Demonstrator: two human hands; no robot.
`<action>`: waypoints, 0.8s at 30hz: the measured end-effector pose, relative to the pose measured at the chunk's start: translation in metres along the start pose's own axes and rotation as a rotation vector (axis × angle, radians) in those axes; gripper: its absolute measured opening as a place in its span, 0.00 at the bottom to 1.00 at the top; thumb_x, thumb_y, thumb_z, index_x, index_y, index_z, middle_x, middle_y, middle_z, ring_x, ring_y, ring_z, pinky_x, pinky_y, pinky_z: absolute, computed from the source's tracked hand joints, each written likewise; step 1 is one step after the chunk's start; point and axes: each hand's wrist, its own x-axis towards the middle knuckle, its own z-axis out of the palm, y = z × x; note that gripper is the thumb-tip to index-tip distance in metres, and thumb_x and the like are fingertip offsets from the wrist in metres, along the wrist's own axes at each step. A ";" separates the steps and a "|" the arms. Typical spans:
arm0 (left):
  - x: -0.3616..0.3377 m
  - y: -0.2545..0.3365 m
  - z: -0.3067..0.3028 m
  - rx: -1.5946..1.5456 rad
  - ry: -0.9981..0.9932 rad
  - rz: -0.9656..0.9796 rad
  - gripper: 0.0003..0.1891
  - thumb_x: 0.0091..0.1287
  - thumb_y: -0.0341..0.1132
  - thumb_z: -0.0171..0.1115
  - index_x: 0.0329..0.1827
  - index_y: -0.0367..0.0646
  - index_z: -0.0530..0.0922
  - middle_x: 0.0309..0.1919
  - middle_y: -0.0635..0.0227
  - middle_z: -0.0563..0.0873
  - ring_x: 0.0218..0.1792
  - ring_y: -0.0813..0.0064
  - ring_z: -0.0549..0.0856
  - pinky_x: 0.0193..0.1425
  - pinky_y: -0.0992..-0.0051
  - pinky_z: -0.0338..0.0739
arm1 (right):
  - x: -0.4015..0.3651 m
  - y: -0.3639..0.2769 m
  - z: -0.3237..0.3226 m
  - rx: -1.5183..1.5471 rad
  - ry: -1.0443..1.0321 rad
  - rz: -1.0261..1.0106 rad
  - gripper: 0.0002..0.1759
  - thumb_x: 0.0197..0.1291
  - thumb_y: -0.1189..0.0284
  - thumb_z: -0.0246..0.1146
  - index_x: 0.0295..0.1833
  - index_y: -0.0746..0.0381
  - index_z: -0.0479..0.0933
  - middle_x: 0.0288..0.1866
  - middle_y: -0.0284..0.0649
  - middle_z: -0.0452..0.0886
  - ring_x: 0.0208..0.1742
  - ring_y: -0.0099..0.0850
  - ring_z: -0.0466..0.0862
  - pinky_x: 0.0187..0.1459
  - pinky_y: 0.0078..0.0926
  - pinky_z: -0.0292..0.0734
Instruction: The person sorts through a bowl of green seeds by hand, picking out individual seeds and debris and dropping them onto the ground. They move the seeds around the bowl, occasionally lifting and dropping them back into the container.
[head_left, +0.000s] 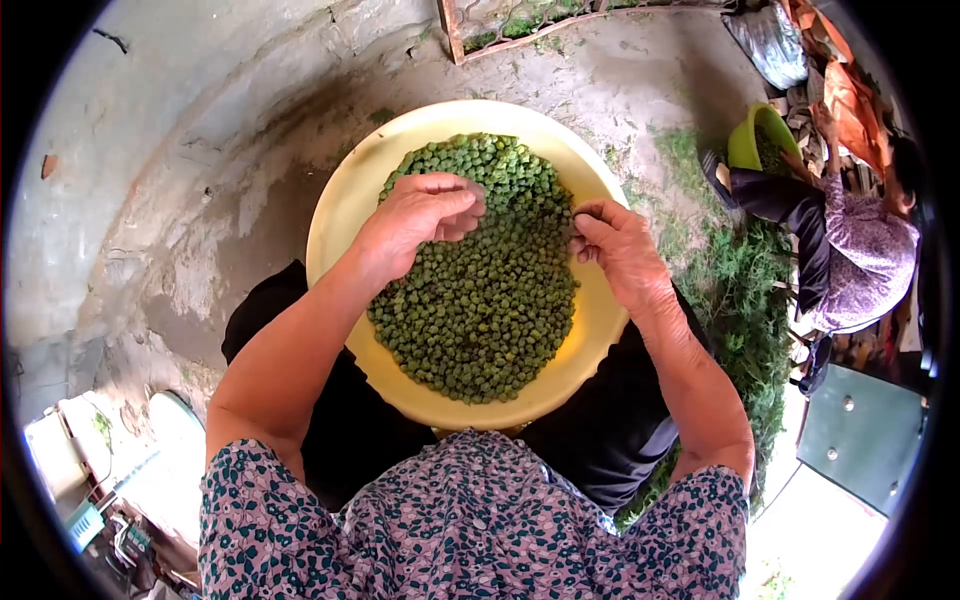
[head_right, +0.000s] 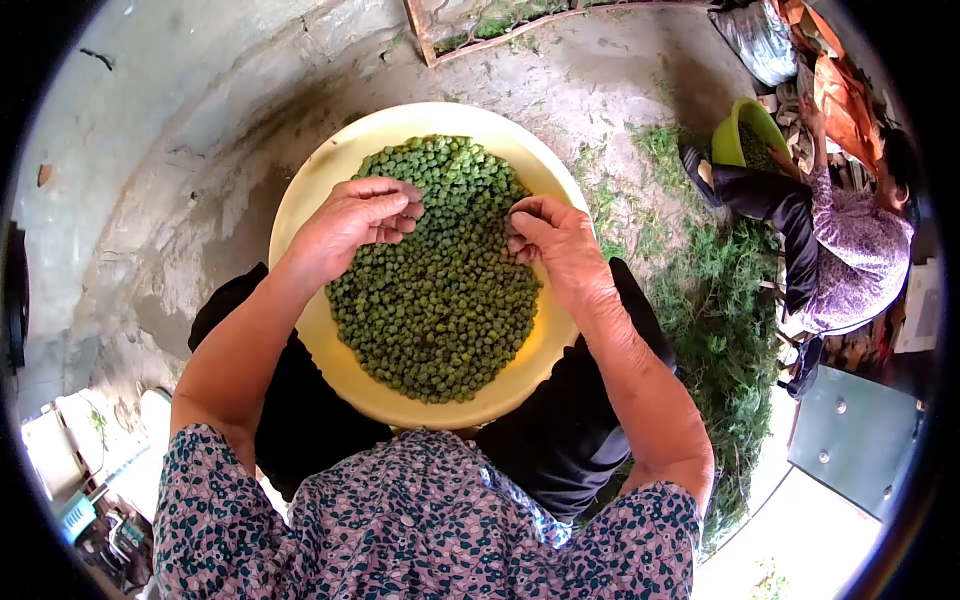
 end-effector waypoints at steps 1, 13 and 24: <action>0.001 0.004 0.001 0.012 -0.003 -0.009 0.13 0.67 0.37 0.58 0.50 0.40 0.79 0.40 0.67 0.84 0.39 0.77 0.82 0.45 0.75 0.77 | 0.002 -0.003 -0.003 -0.050 0.026 0.000 0.08 0.60 0.74 0.61 0.43 0.65 0.76 0.30 0.33 0.78 0.28 0.20 0.77 0.32 0.18 0.73; 0.002 0.022 -0.021 0.052 0.123 0.157 0.13 0.68 0.37 0.57 0.50 0.38 0.79 0.41 0.65 0.84 0.40 0.77 0.83 0.47 0.76 0.77 | 0.023 0.028 0.028 -0.319 -0.054 0.047 0.08 0.60 0.74 0.59 0.44 0.65 0.75 0.31 0.31 0.77 0.31 0.22 0.77 0.34 0.19 0.71; 0.003 0.042 -0.044 -0.278 0.150 0.224 0.08 0.65 0.32 0.59 0.40 0.35 0.79 0.32 0.64 0.85 0.32 0.76 0.83 0.36 0.79 0.77 | 0.029 0.105 0.075 -0.466 -0.162 0.165 0.06 0.57 0.78 0.59 0.40 0.68 0.78 0.27 0.33 0.77 0.26 0.20 0.75 0.29 0.17 0.72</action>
